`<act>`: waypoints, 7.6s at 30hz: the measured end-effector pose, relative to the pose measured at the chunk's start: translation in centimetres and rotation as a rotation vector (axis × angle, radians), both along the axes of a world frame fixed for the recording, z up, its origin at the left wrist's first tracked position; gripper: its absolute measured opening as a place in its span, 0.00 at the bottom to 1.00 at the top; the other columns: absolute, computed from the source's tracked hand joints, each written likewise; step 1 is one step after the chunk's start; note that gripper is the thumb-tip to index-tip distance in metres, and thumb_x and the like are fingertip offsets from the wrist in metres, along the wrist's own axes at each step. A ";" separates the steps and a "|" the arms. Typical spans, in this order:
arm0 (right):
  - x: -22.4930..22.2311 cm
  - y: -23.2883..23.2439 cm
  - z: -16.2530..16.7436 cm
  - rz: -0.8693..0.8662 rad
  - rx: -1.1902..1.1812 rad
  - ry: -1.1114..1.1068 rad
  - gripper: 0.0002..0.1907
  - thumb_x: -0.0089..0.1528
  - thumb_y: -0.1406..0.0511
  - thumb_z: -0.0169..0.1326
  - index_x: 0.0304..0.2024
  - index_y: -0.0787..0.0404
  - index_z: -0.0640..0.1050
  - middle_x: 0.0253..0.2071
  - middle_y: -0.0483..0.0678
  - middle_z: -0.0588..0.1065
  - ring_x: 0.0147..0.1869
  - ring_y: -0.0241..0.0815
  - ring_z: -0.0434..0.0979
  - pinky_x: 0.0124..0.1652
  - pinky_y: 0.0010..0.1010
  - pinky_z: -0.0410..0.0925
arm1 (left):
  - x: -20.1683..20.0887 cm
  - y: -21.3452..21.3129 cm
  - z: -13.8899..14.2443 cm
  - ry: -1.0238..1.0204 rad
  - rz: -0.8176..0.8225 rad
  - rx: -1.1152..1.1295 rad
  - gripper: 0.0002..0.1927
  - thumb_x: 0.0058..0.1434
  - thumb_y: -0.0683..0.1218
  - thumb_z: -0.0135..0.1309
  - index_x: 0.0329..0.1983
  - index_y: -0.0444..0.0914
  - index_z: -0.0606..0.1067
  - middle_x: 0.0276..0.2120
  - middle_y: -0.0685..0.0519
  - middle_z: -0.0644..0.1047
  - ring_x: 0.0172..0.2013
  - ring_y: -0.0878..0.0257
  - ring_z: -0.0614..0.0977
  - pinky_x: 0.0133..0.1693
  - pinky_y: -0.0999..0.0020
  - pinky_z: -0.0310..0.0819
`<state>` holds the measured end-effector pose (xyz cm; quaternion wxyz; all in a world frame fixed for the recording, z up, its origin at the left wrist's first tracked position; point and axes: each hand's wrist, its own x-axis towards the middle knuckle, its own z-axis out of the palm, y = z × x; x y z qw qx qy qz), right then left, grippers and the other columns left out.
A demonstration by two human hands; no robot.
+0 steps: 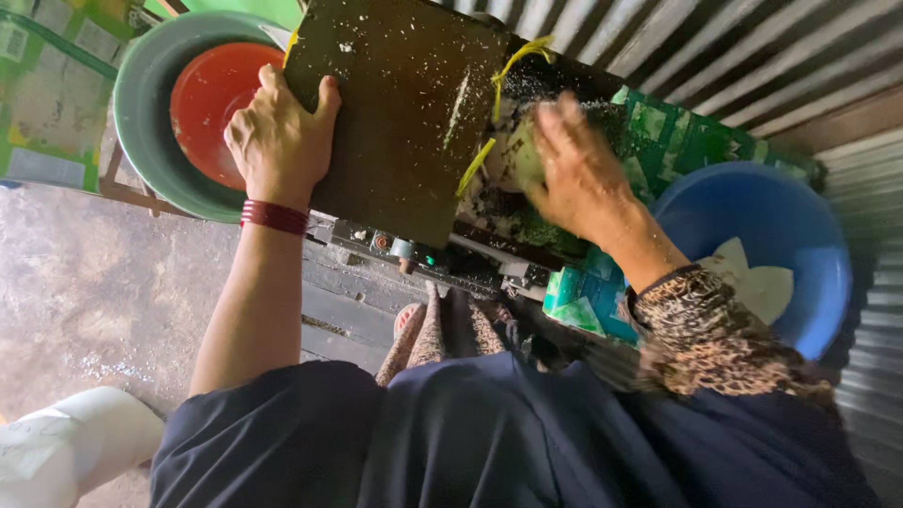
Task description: The person steadies a manual coconut grater machine with one hand and presses coconut halves against the rotating grating drum with the other, moving them back and forth. Grated coconut falls into a blue basin below, and the person occasionally retrieves coconut halves from the basin to continue grating.
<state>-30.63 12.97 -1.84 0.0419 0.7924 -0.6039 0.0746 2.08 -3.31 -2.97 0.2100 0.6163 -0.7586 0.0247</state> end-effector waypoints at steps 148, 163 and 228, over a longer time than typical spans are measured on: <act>5.2 -2.2 -3.8 -0.283 0.289 -0.212 0.26 0.46 0.58 0.71 0.39 0.72 0.82 0.51 0.70 0.70 0.44 0.70 0.79 0.45 0.53 0.74 | -0.3 0.5 0.7 0.040 0.005 0.033 0.30 0.69 0.66 0.55 0.47 0.33 0.71 0.31 0.39 0.81 0.32 0.39 0.83 0.37 0.48 0.76; 1.7 -1.1 -6.7 -0.262 0.310 -0.220 0.15 0.52 0.64 0.67 0.31 0.71 0.79 0.37 0.66 0.78 0.42 0.65 0.80 0.42 0.49 0.75 | -0.3 0.7 0.7 0.012 0.023 0.034 0.30 0.70 0.67 0.54 0.43 0.35 0.71 0.29 0.40 0.81 0.33 0.40 0.83 0.37 0.47 0.76; 3.8 -3.4 -7.8 -0.143 0.389 -0.237 0.08 0.54 0.67 0.54 0.31 0.65 0.82 0.36 0.66 0.78 0.41 0.69 0.79 0.40 0.54 0.74 | -0.1 0.4 -0.2 -0.001 -0.032 -0.165 0.29 0.69 0.67 0.56 0.45 0.36 0.72 0.27 0.44 0.81 0.28 0.45 0.84 0.33 0.51 0.77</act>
